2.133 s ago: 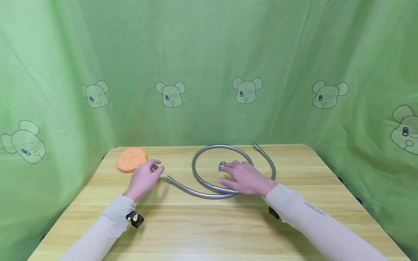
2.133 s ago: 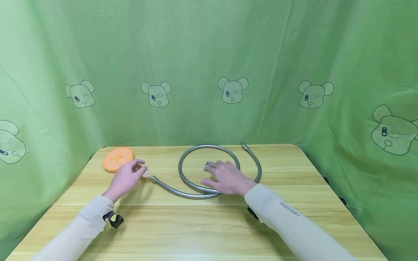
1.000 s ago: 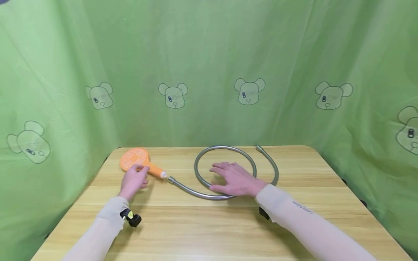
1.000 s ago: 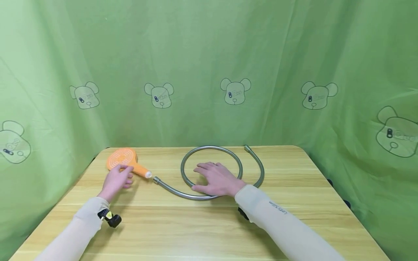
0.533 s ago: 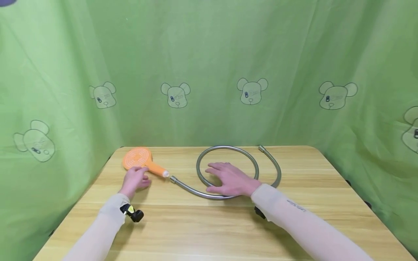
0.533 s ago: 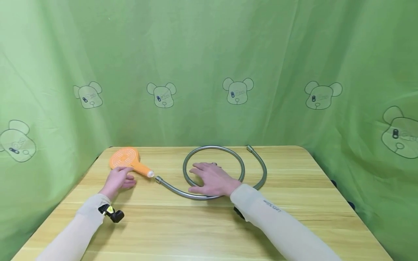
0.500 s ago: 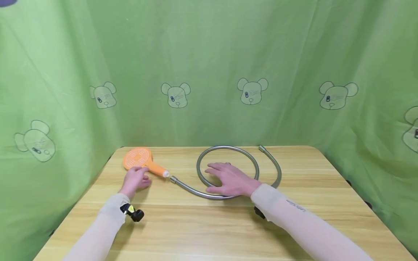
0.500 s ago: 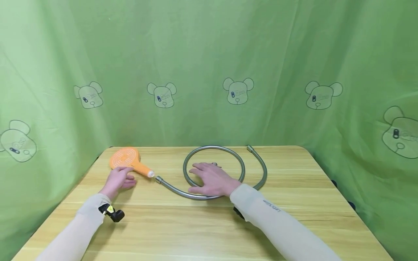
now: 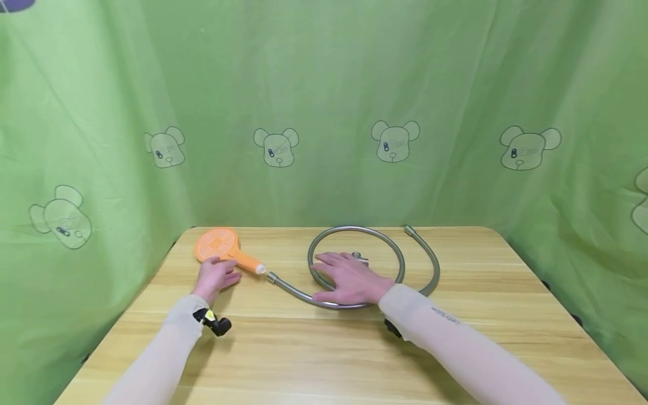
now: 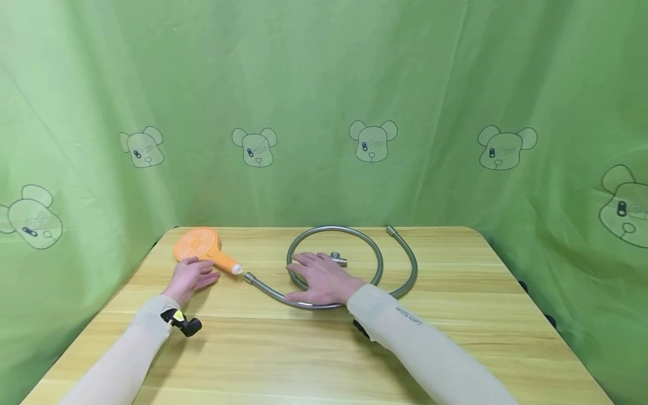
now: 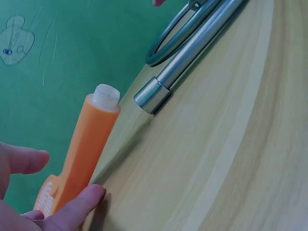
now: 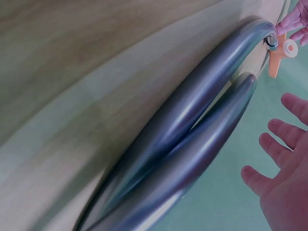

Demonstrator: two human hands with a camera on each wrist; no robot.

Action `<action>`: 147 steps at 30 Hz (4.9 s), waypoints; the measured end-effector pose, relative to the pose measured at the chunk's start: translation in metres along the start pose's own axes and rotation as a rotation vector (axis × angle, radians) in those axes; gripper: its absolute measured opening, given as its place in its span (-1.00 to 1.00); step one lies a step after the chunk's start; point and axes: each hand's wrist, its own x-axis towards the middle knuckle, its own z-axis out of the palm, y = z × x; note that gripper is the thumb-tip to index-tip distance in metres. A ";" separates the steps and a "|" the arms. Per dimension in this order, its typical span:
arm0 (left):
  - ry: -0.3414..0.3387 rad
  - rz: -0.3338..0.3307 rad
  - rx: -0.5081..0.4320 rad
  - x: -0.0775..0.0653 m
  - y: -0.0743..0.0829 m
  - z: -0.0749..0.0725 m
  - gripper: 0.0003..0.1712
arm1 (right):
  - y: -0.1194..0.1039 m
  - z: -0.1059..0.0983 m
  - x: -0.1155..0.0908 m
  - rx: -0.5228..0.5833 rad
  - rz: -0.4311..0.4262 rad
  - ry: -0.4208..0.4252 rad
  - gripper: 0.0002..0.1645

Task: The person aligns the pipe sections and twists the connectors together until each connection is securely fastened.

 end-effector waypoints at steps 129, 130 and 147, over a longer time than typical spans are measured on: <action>0.065 -0.013 -0.102 0.019 0.000 0.037 0.09 | -0.024 0.034 0.046 0.303 -0.049 -0.067 -0.47; 0.059 -0.012 -0.110 0.020 -0.001 0.037 0.09 | -0.024 0.034 0.046 0.305 -0.054 -0.064 -0.47; -0.027 0.039 -0.150 0.024 -0.010 0.032 -0.14 | -0.023 0.030 0.044 0.392 -0.039 -0.066 -0.44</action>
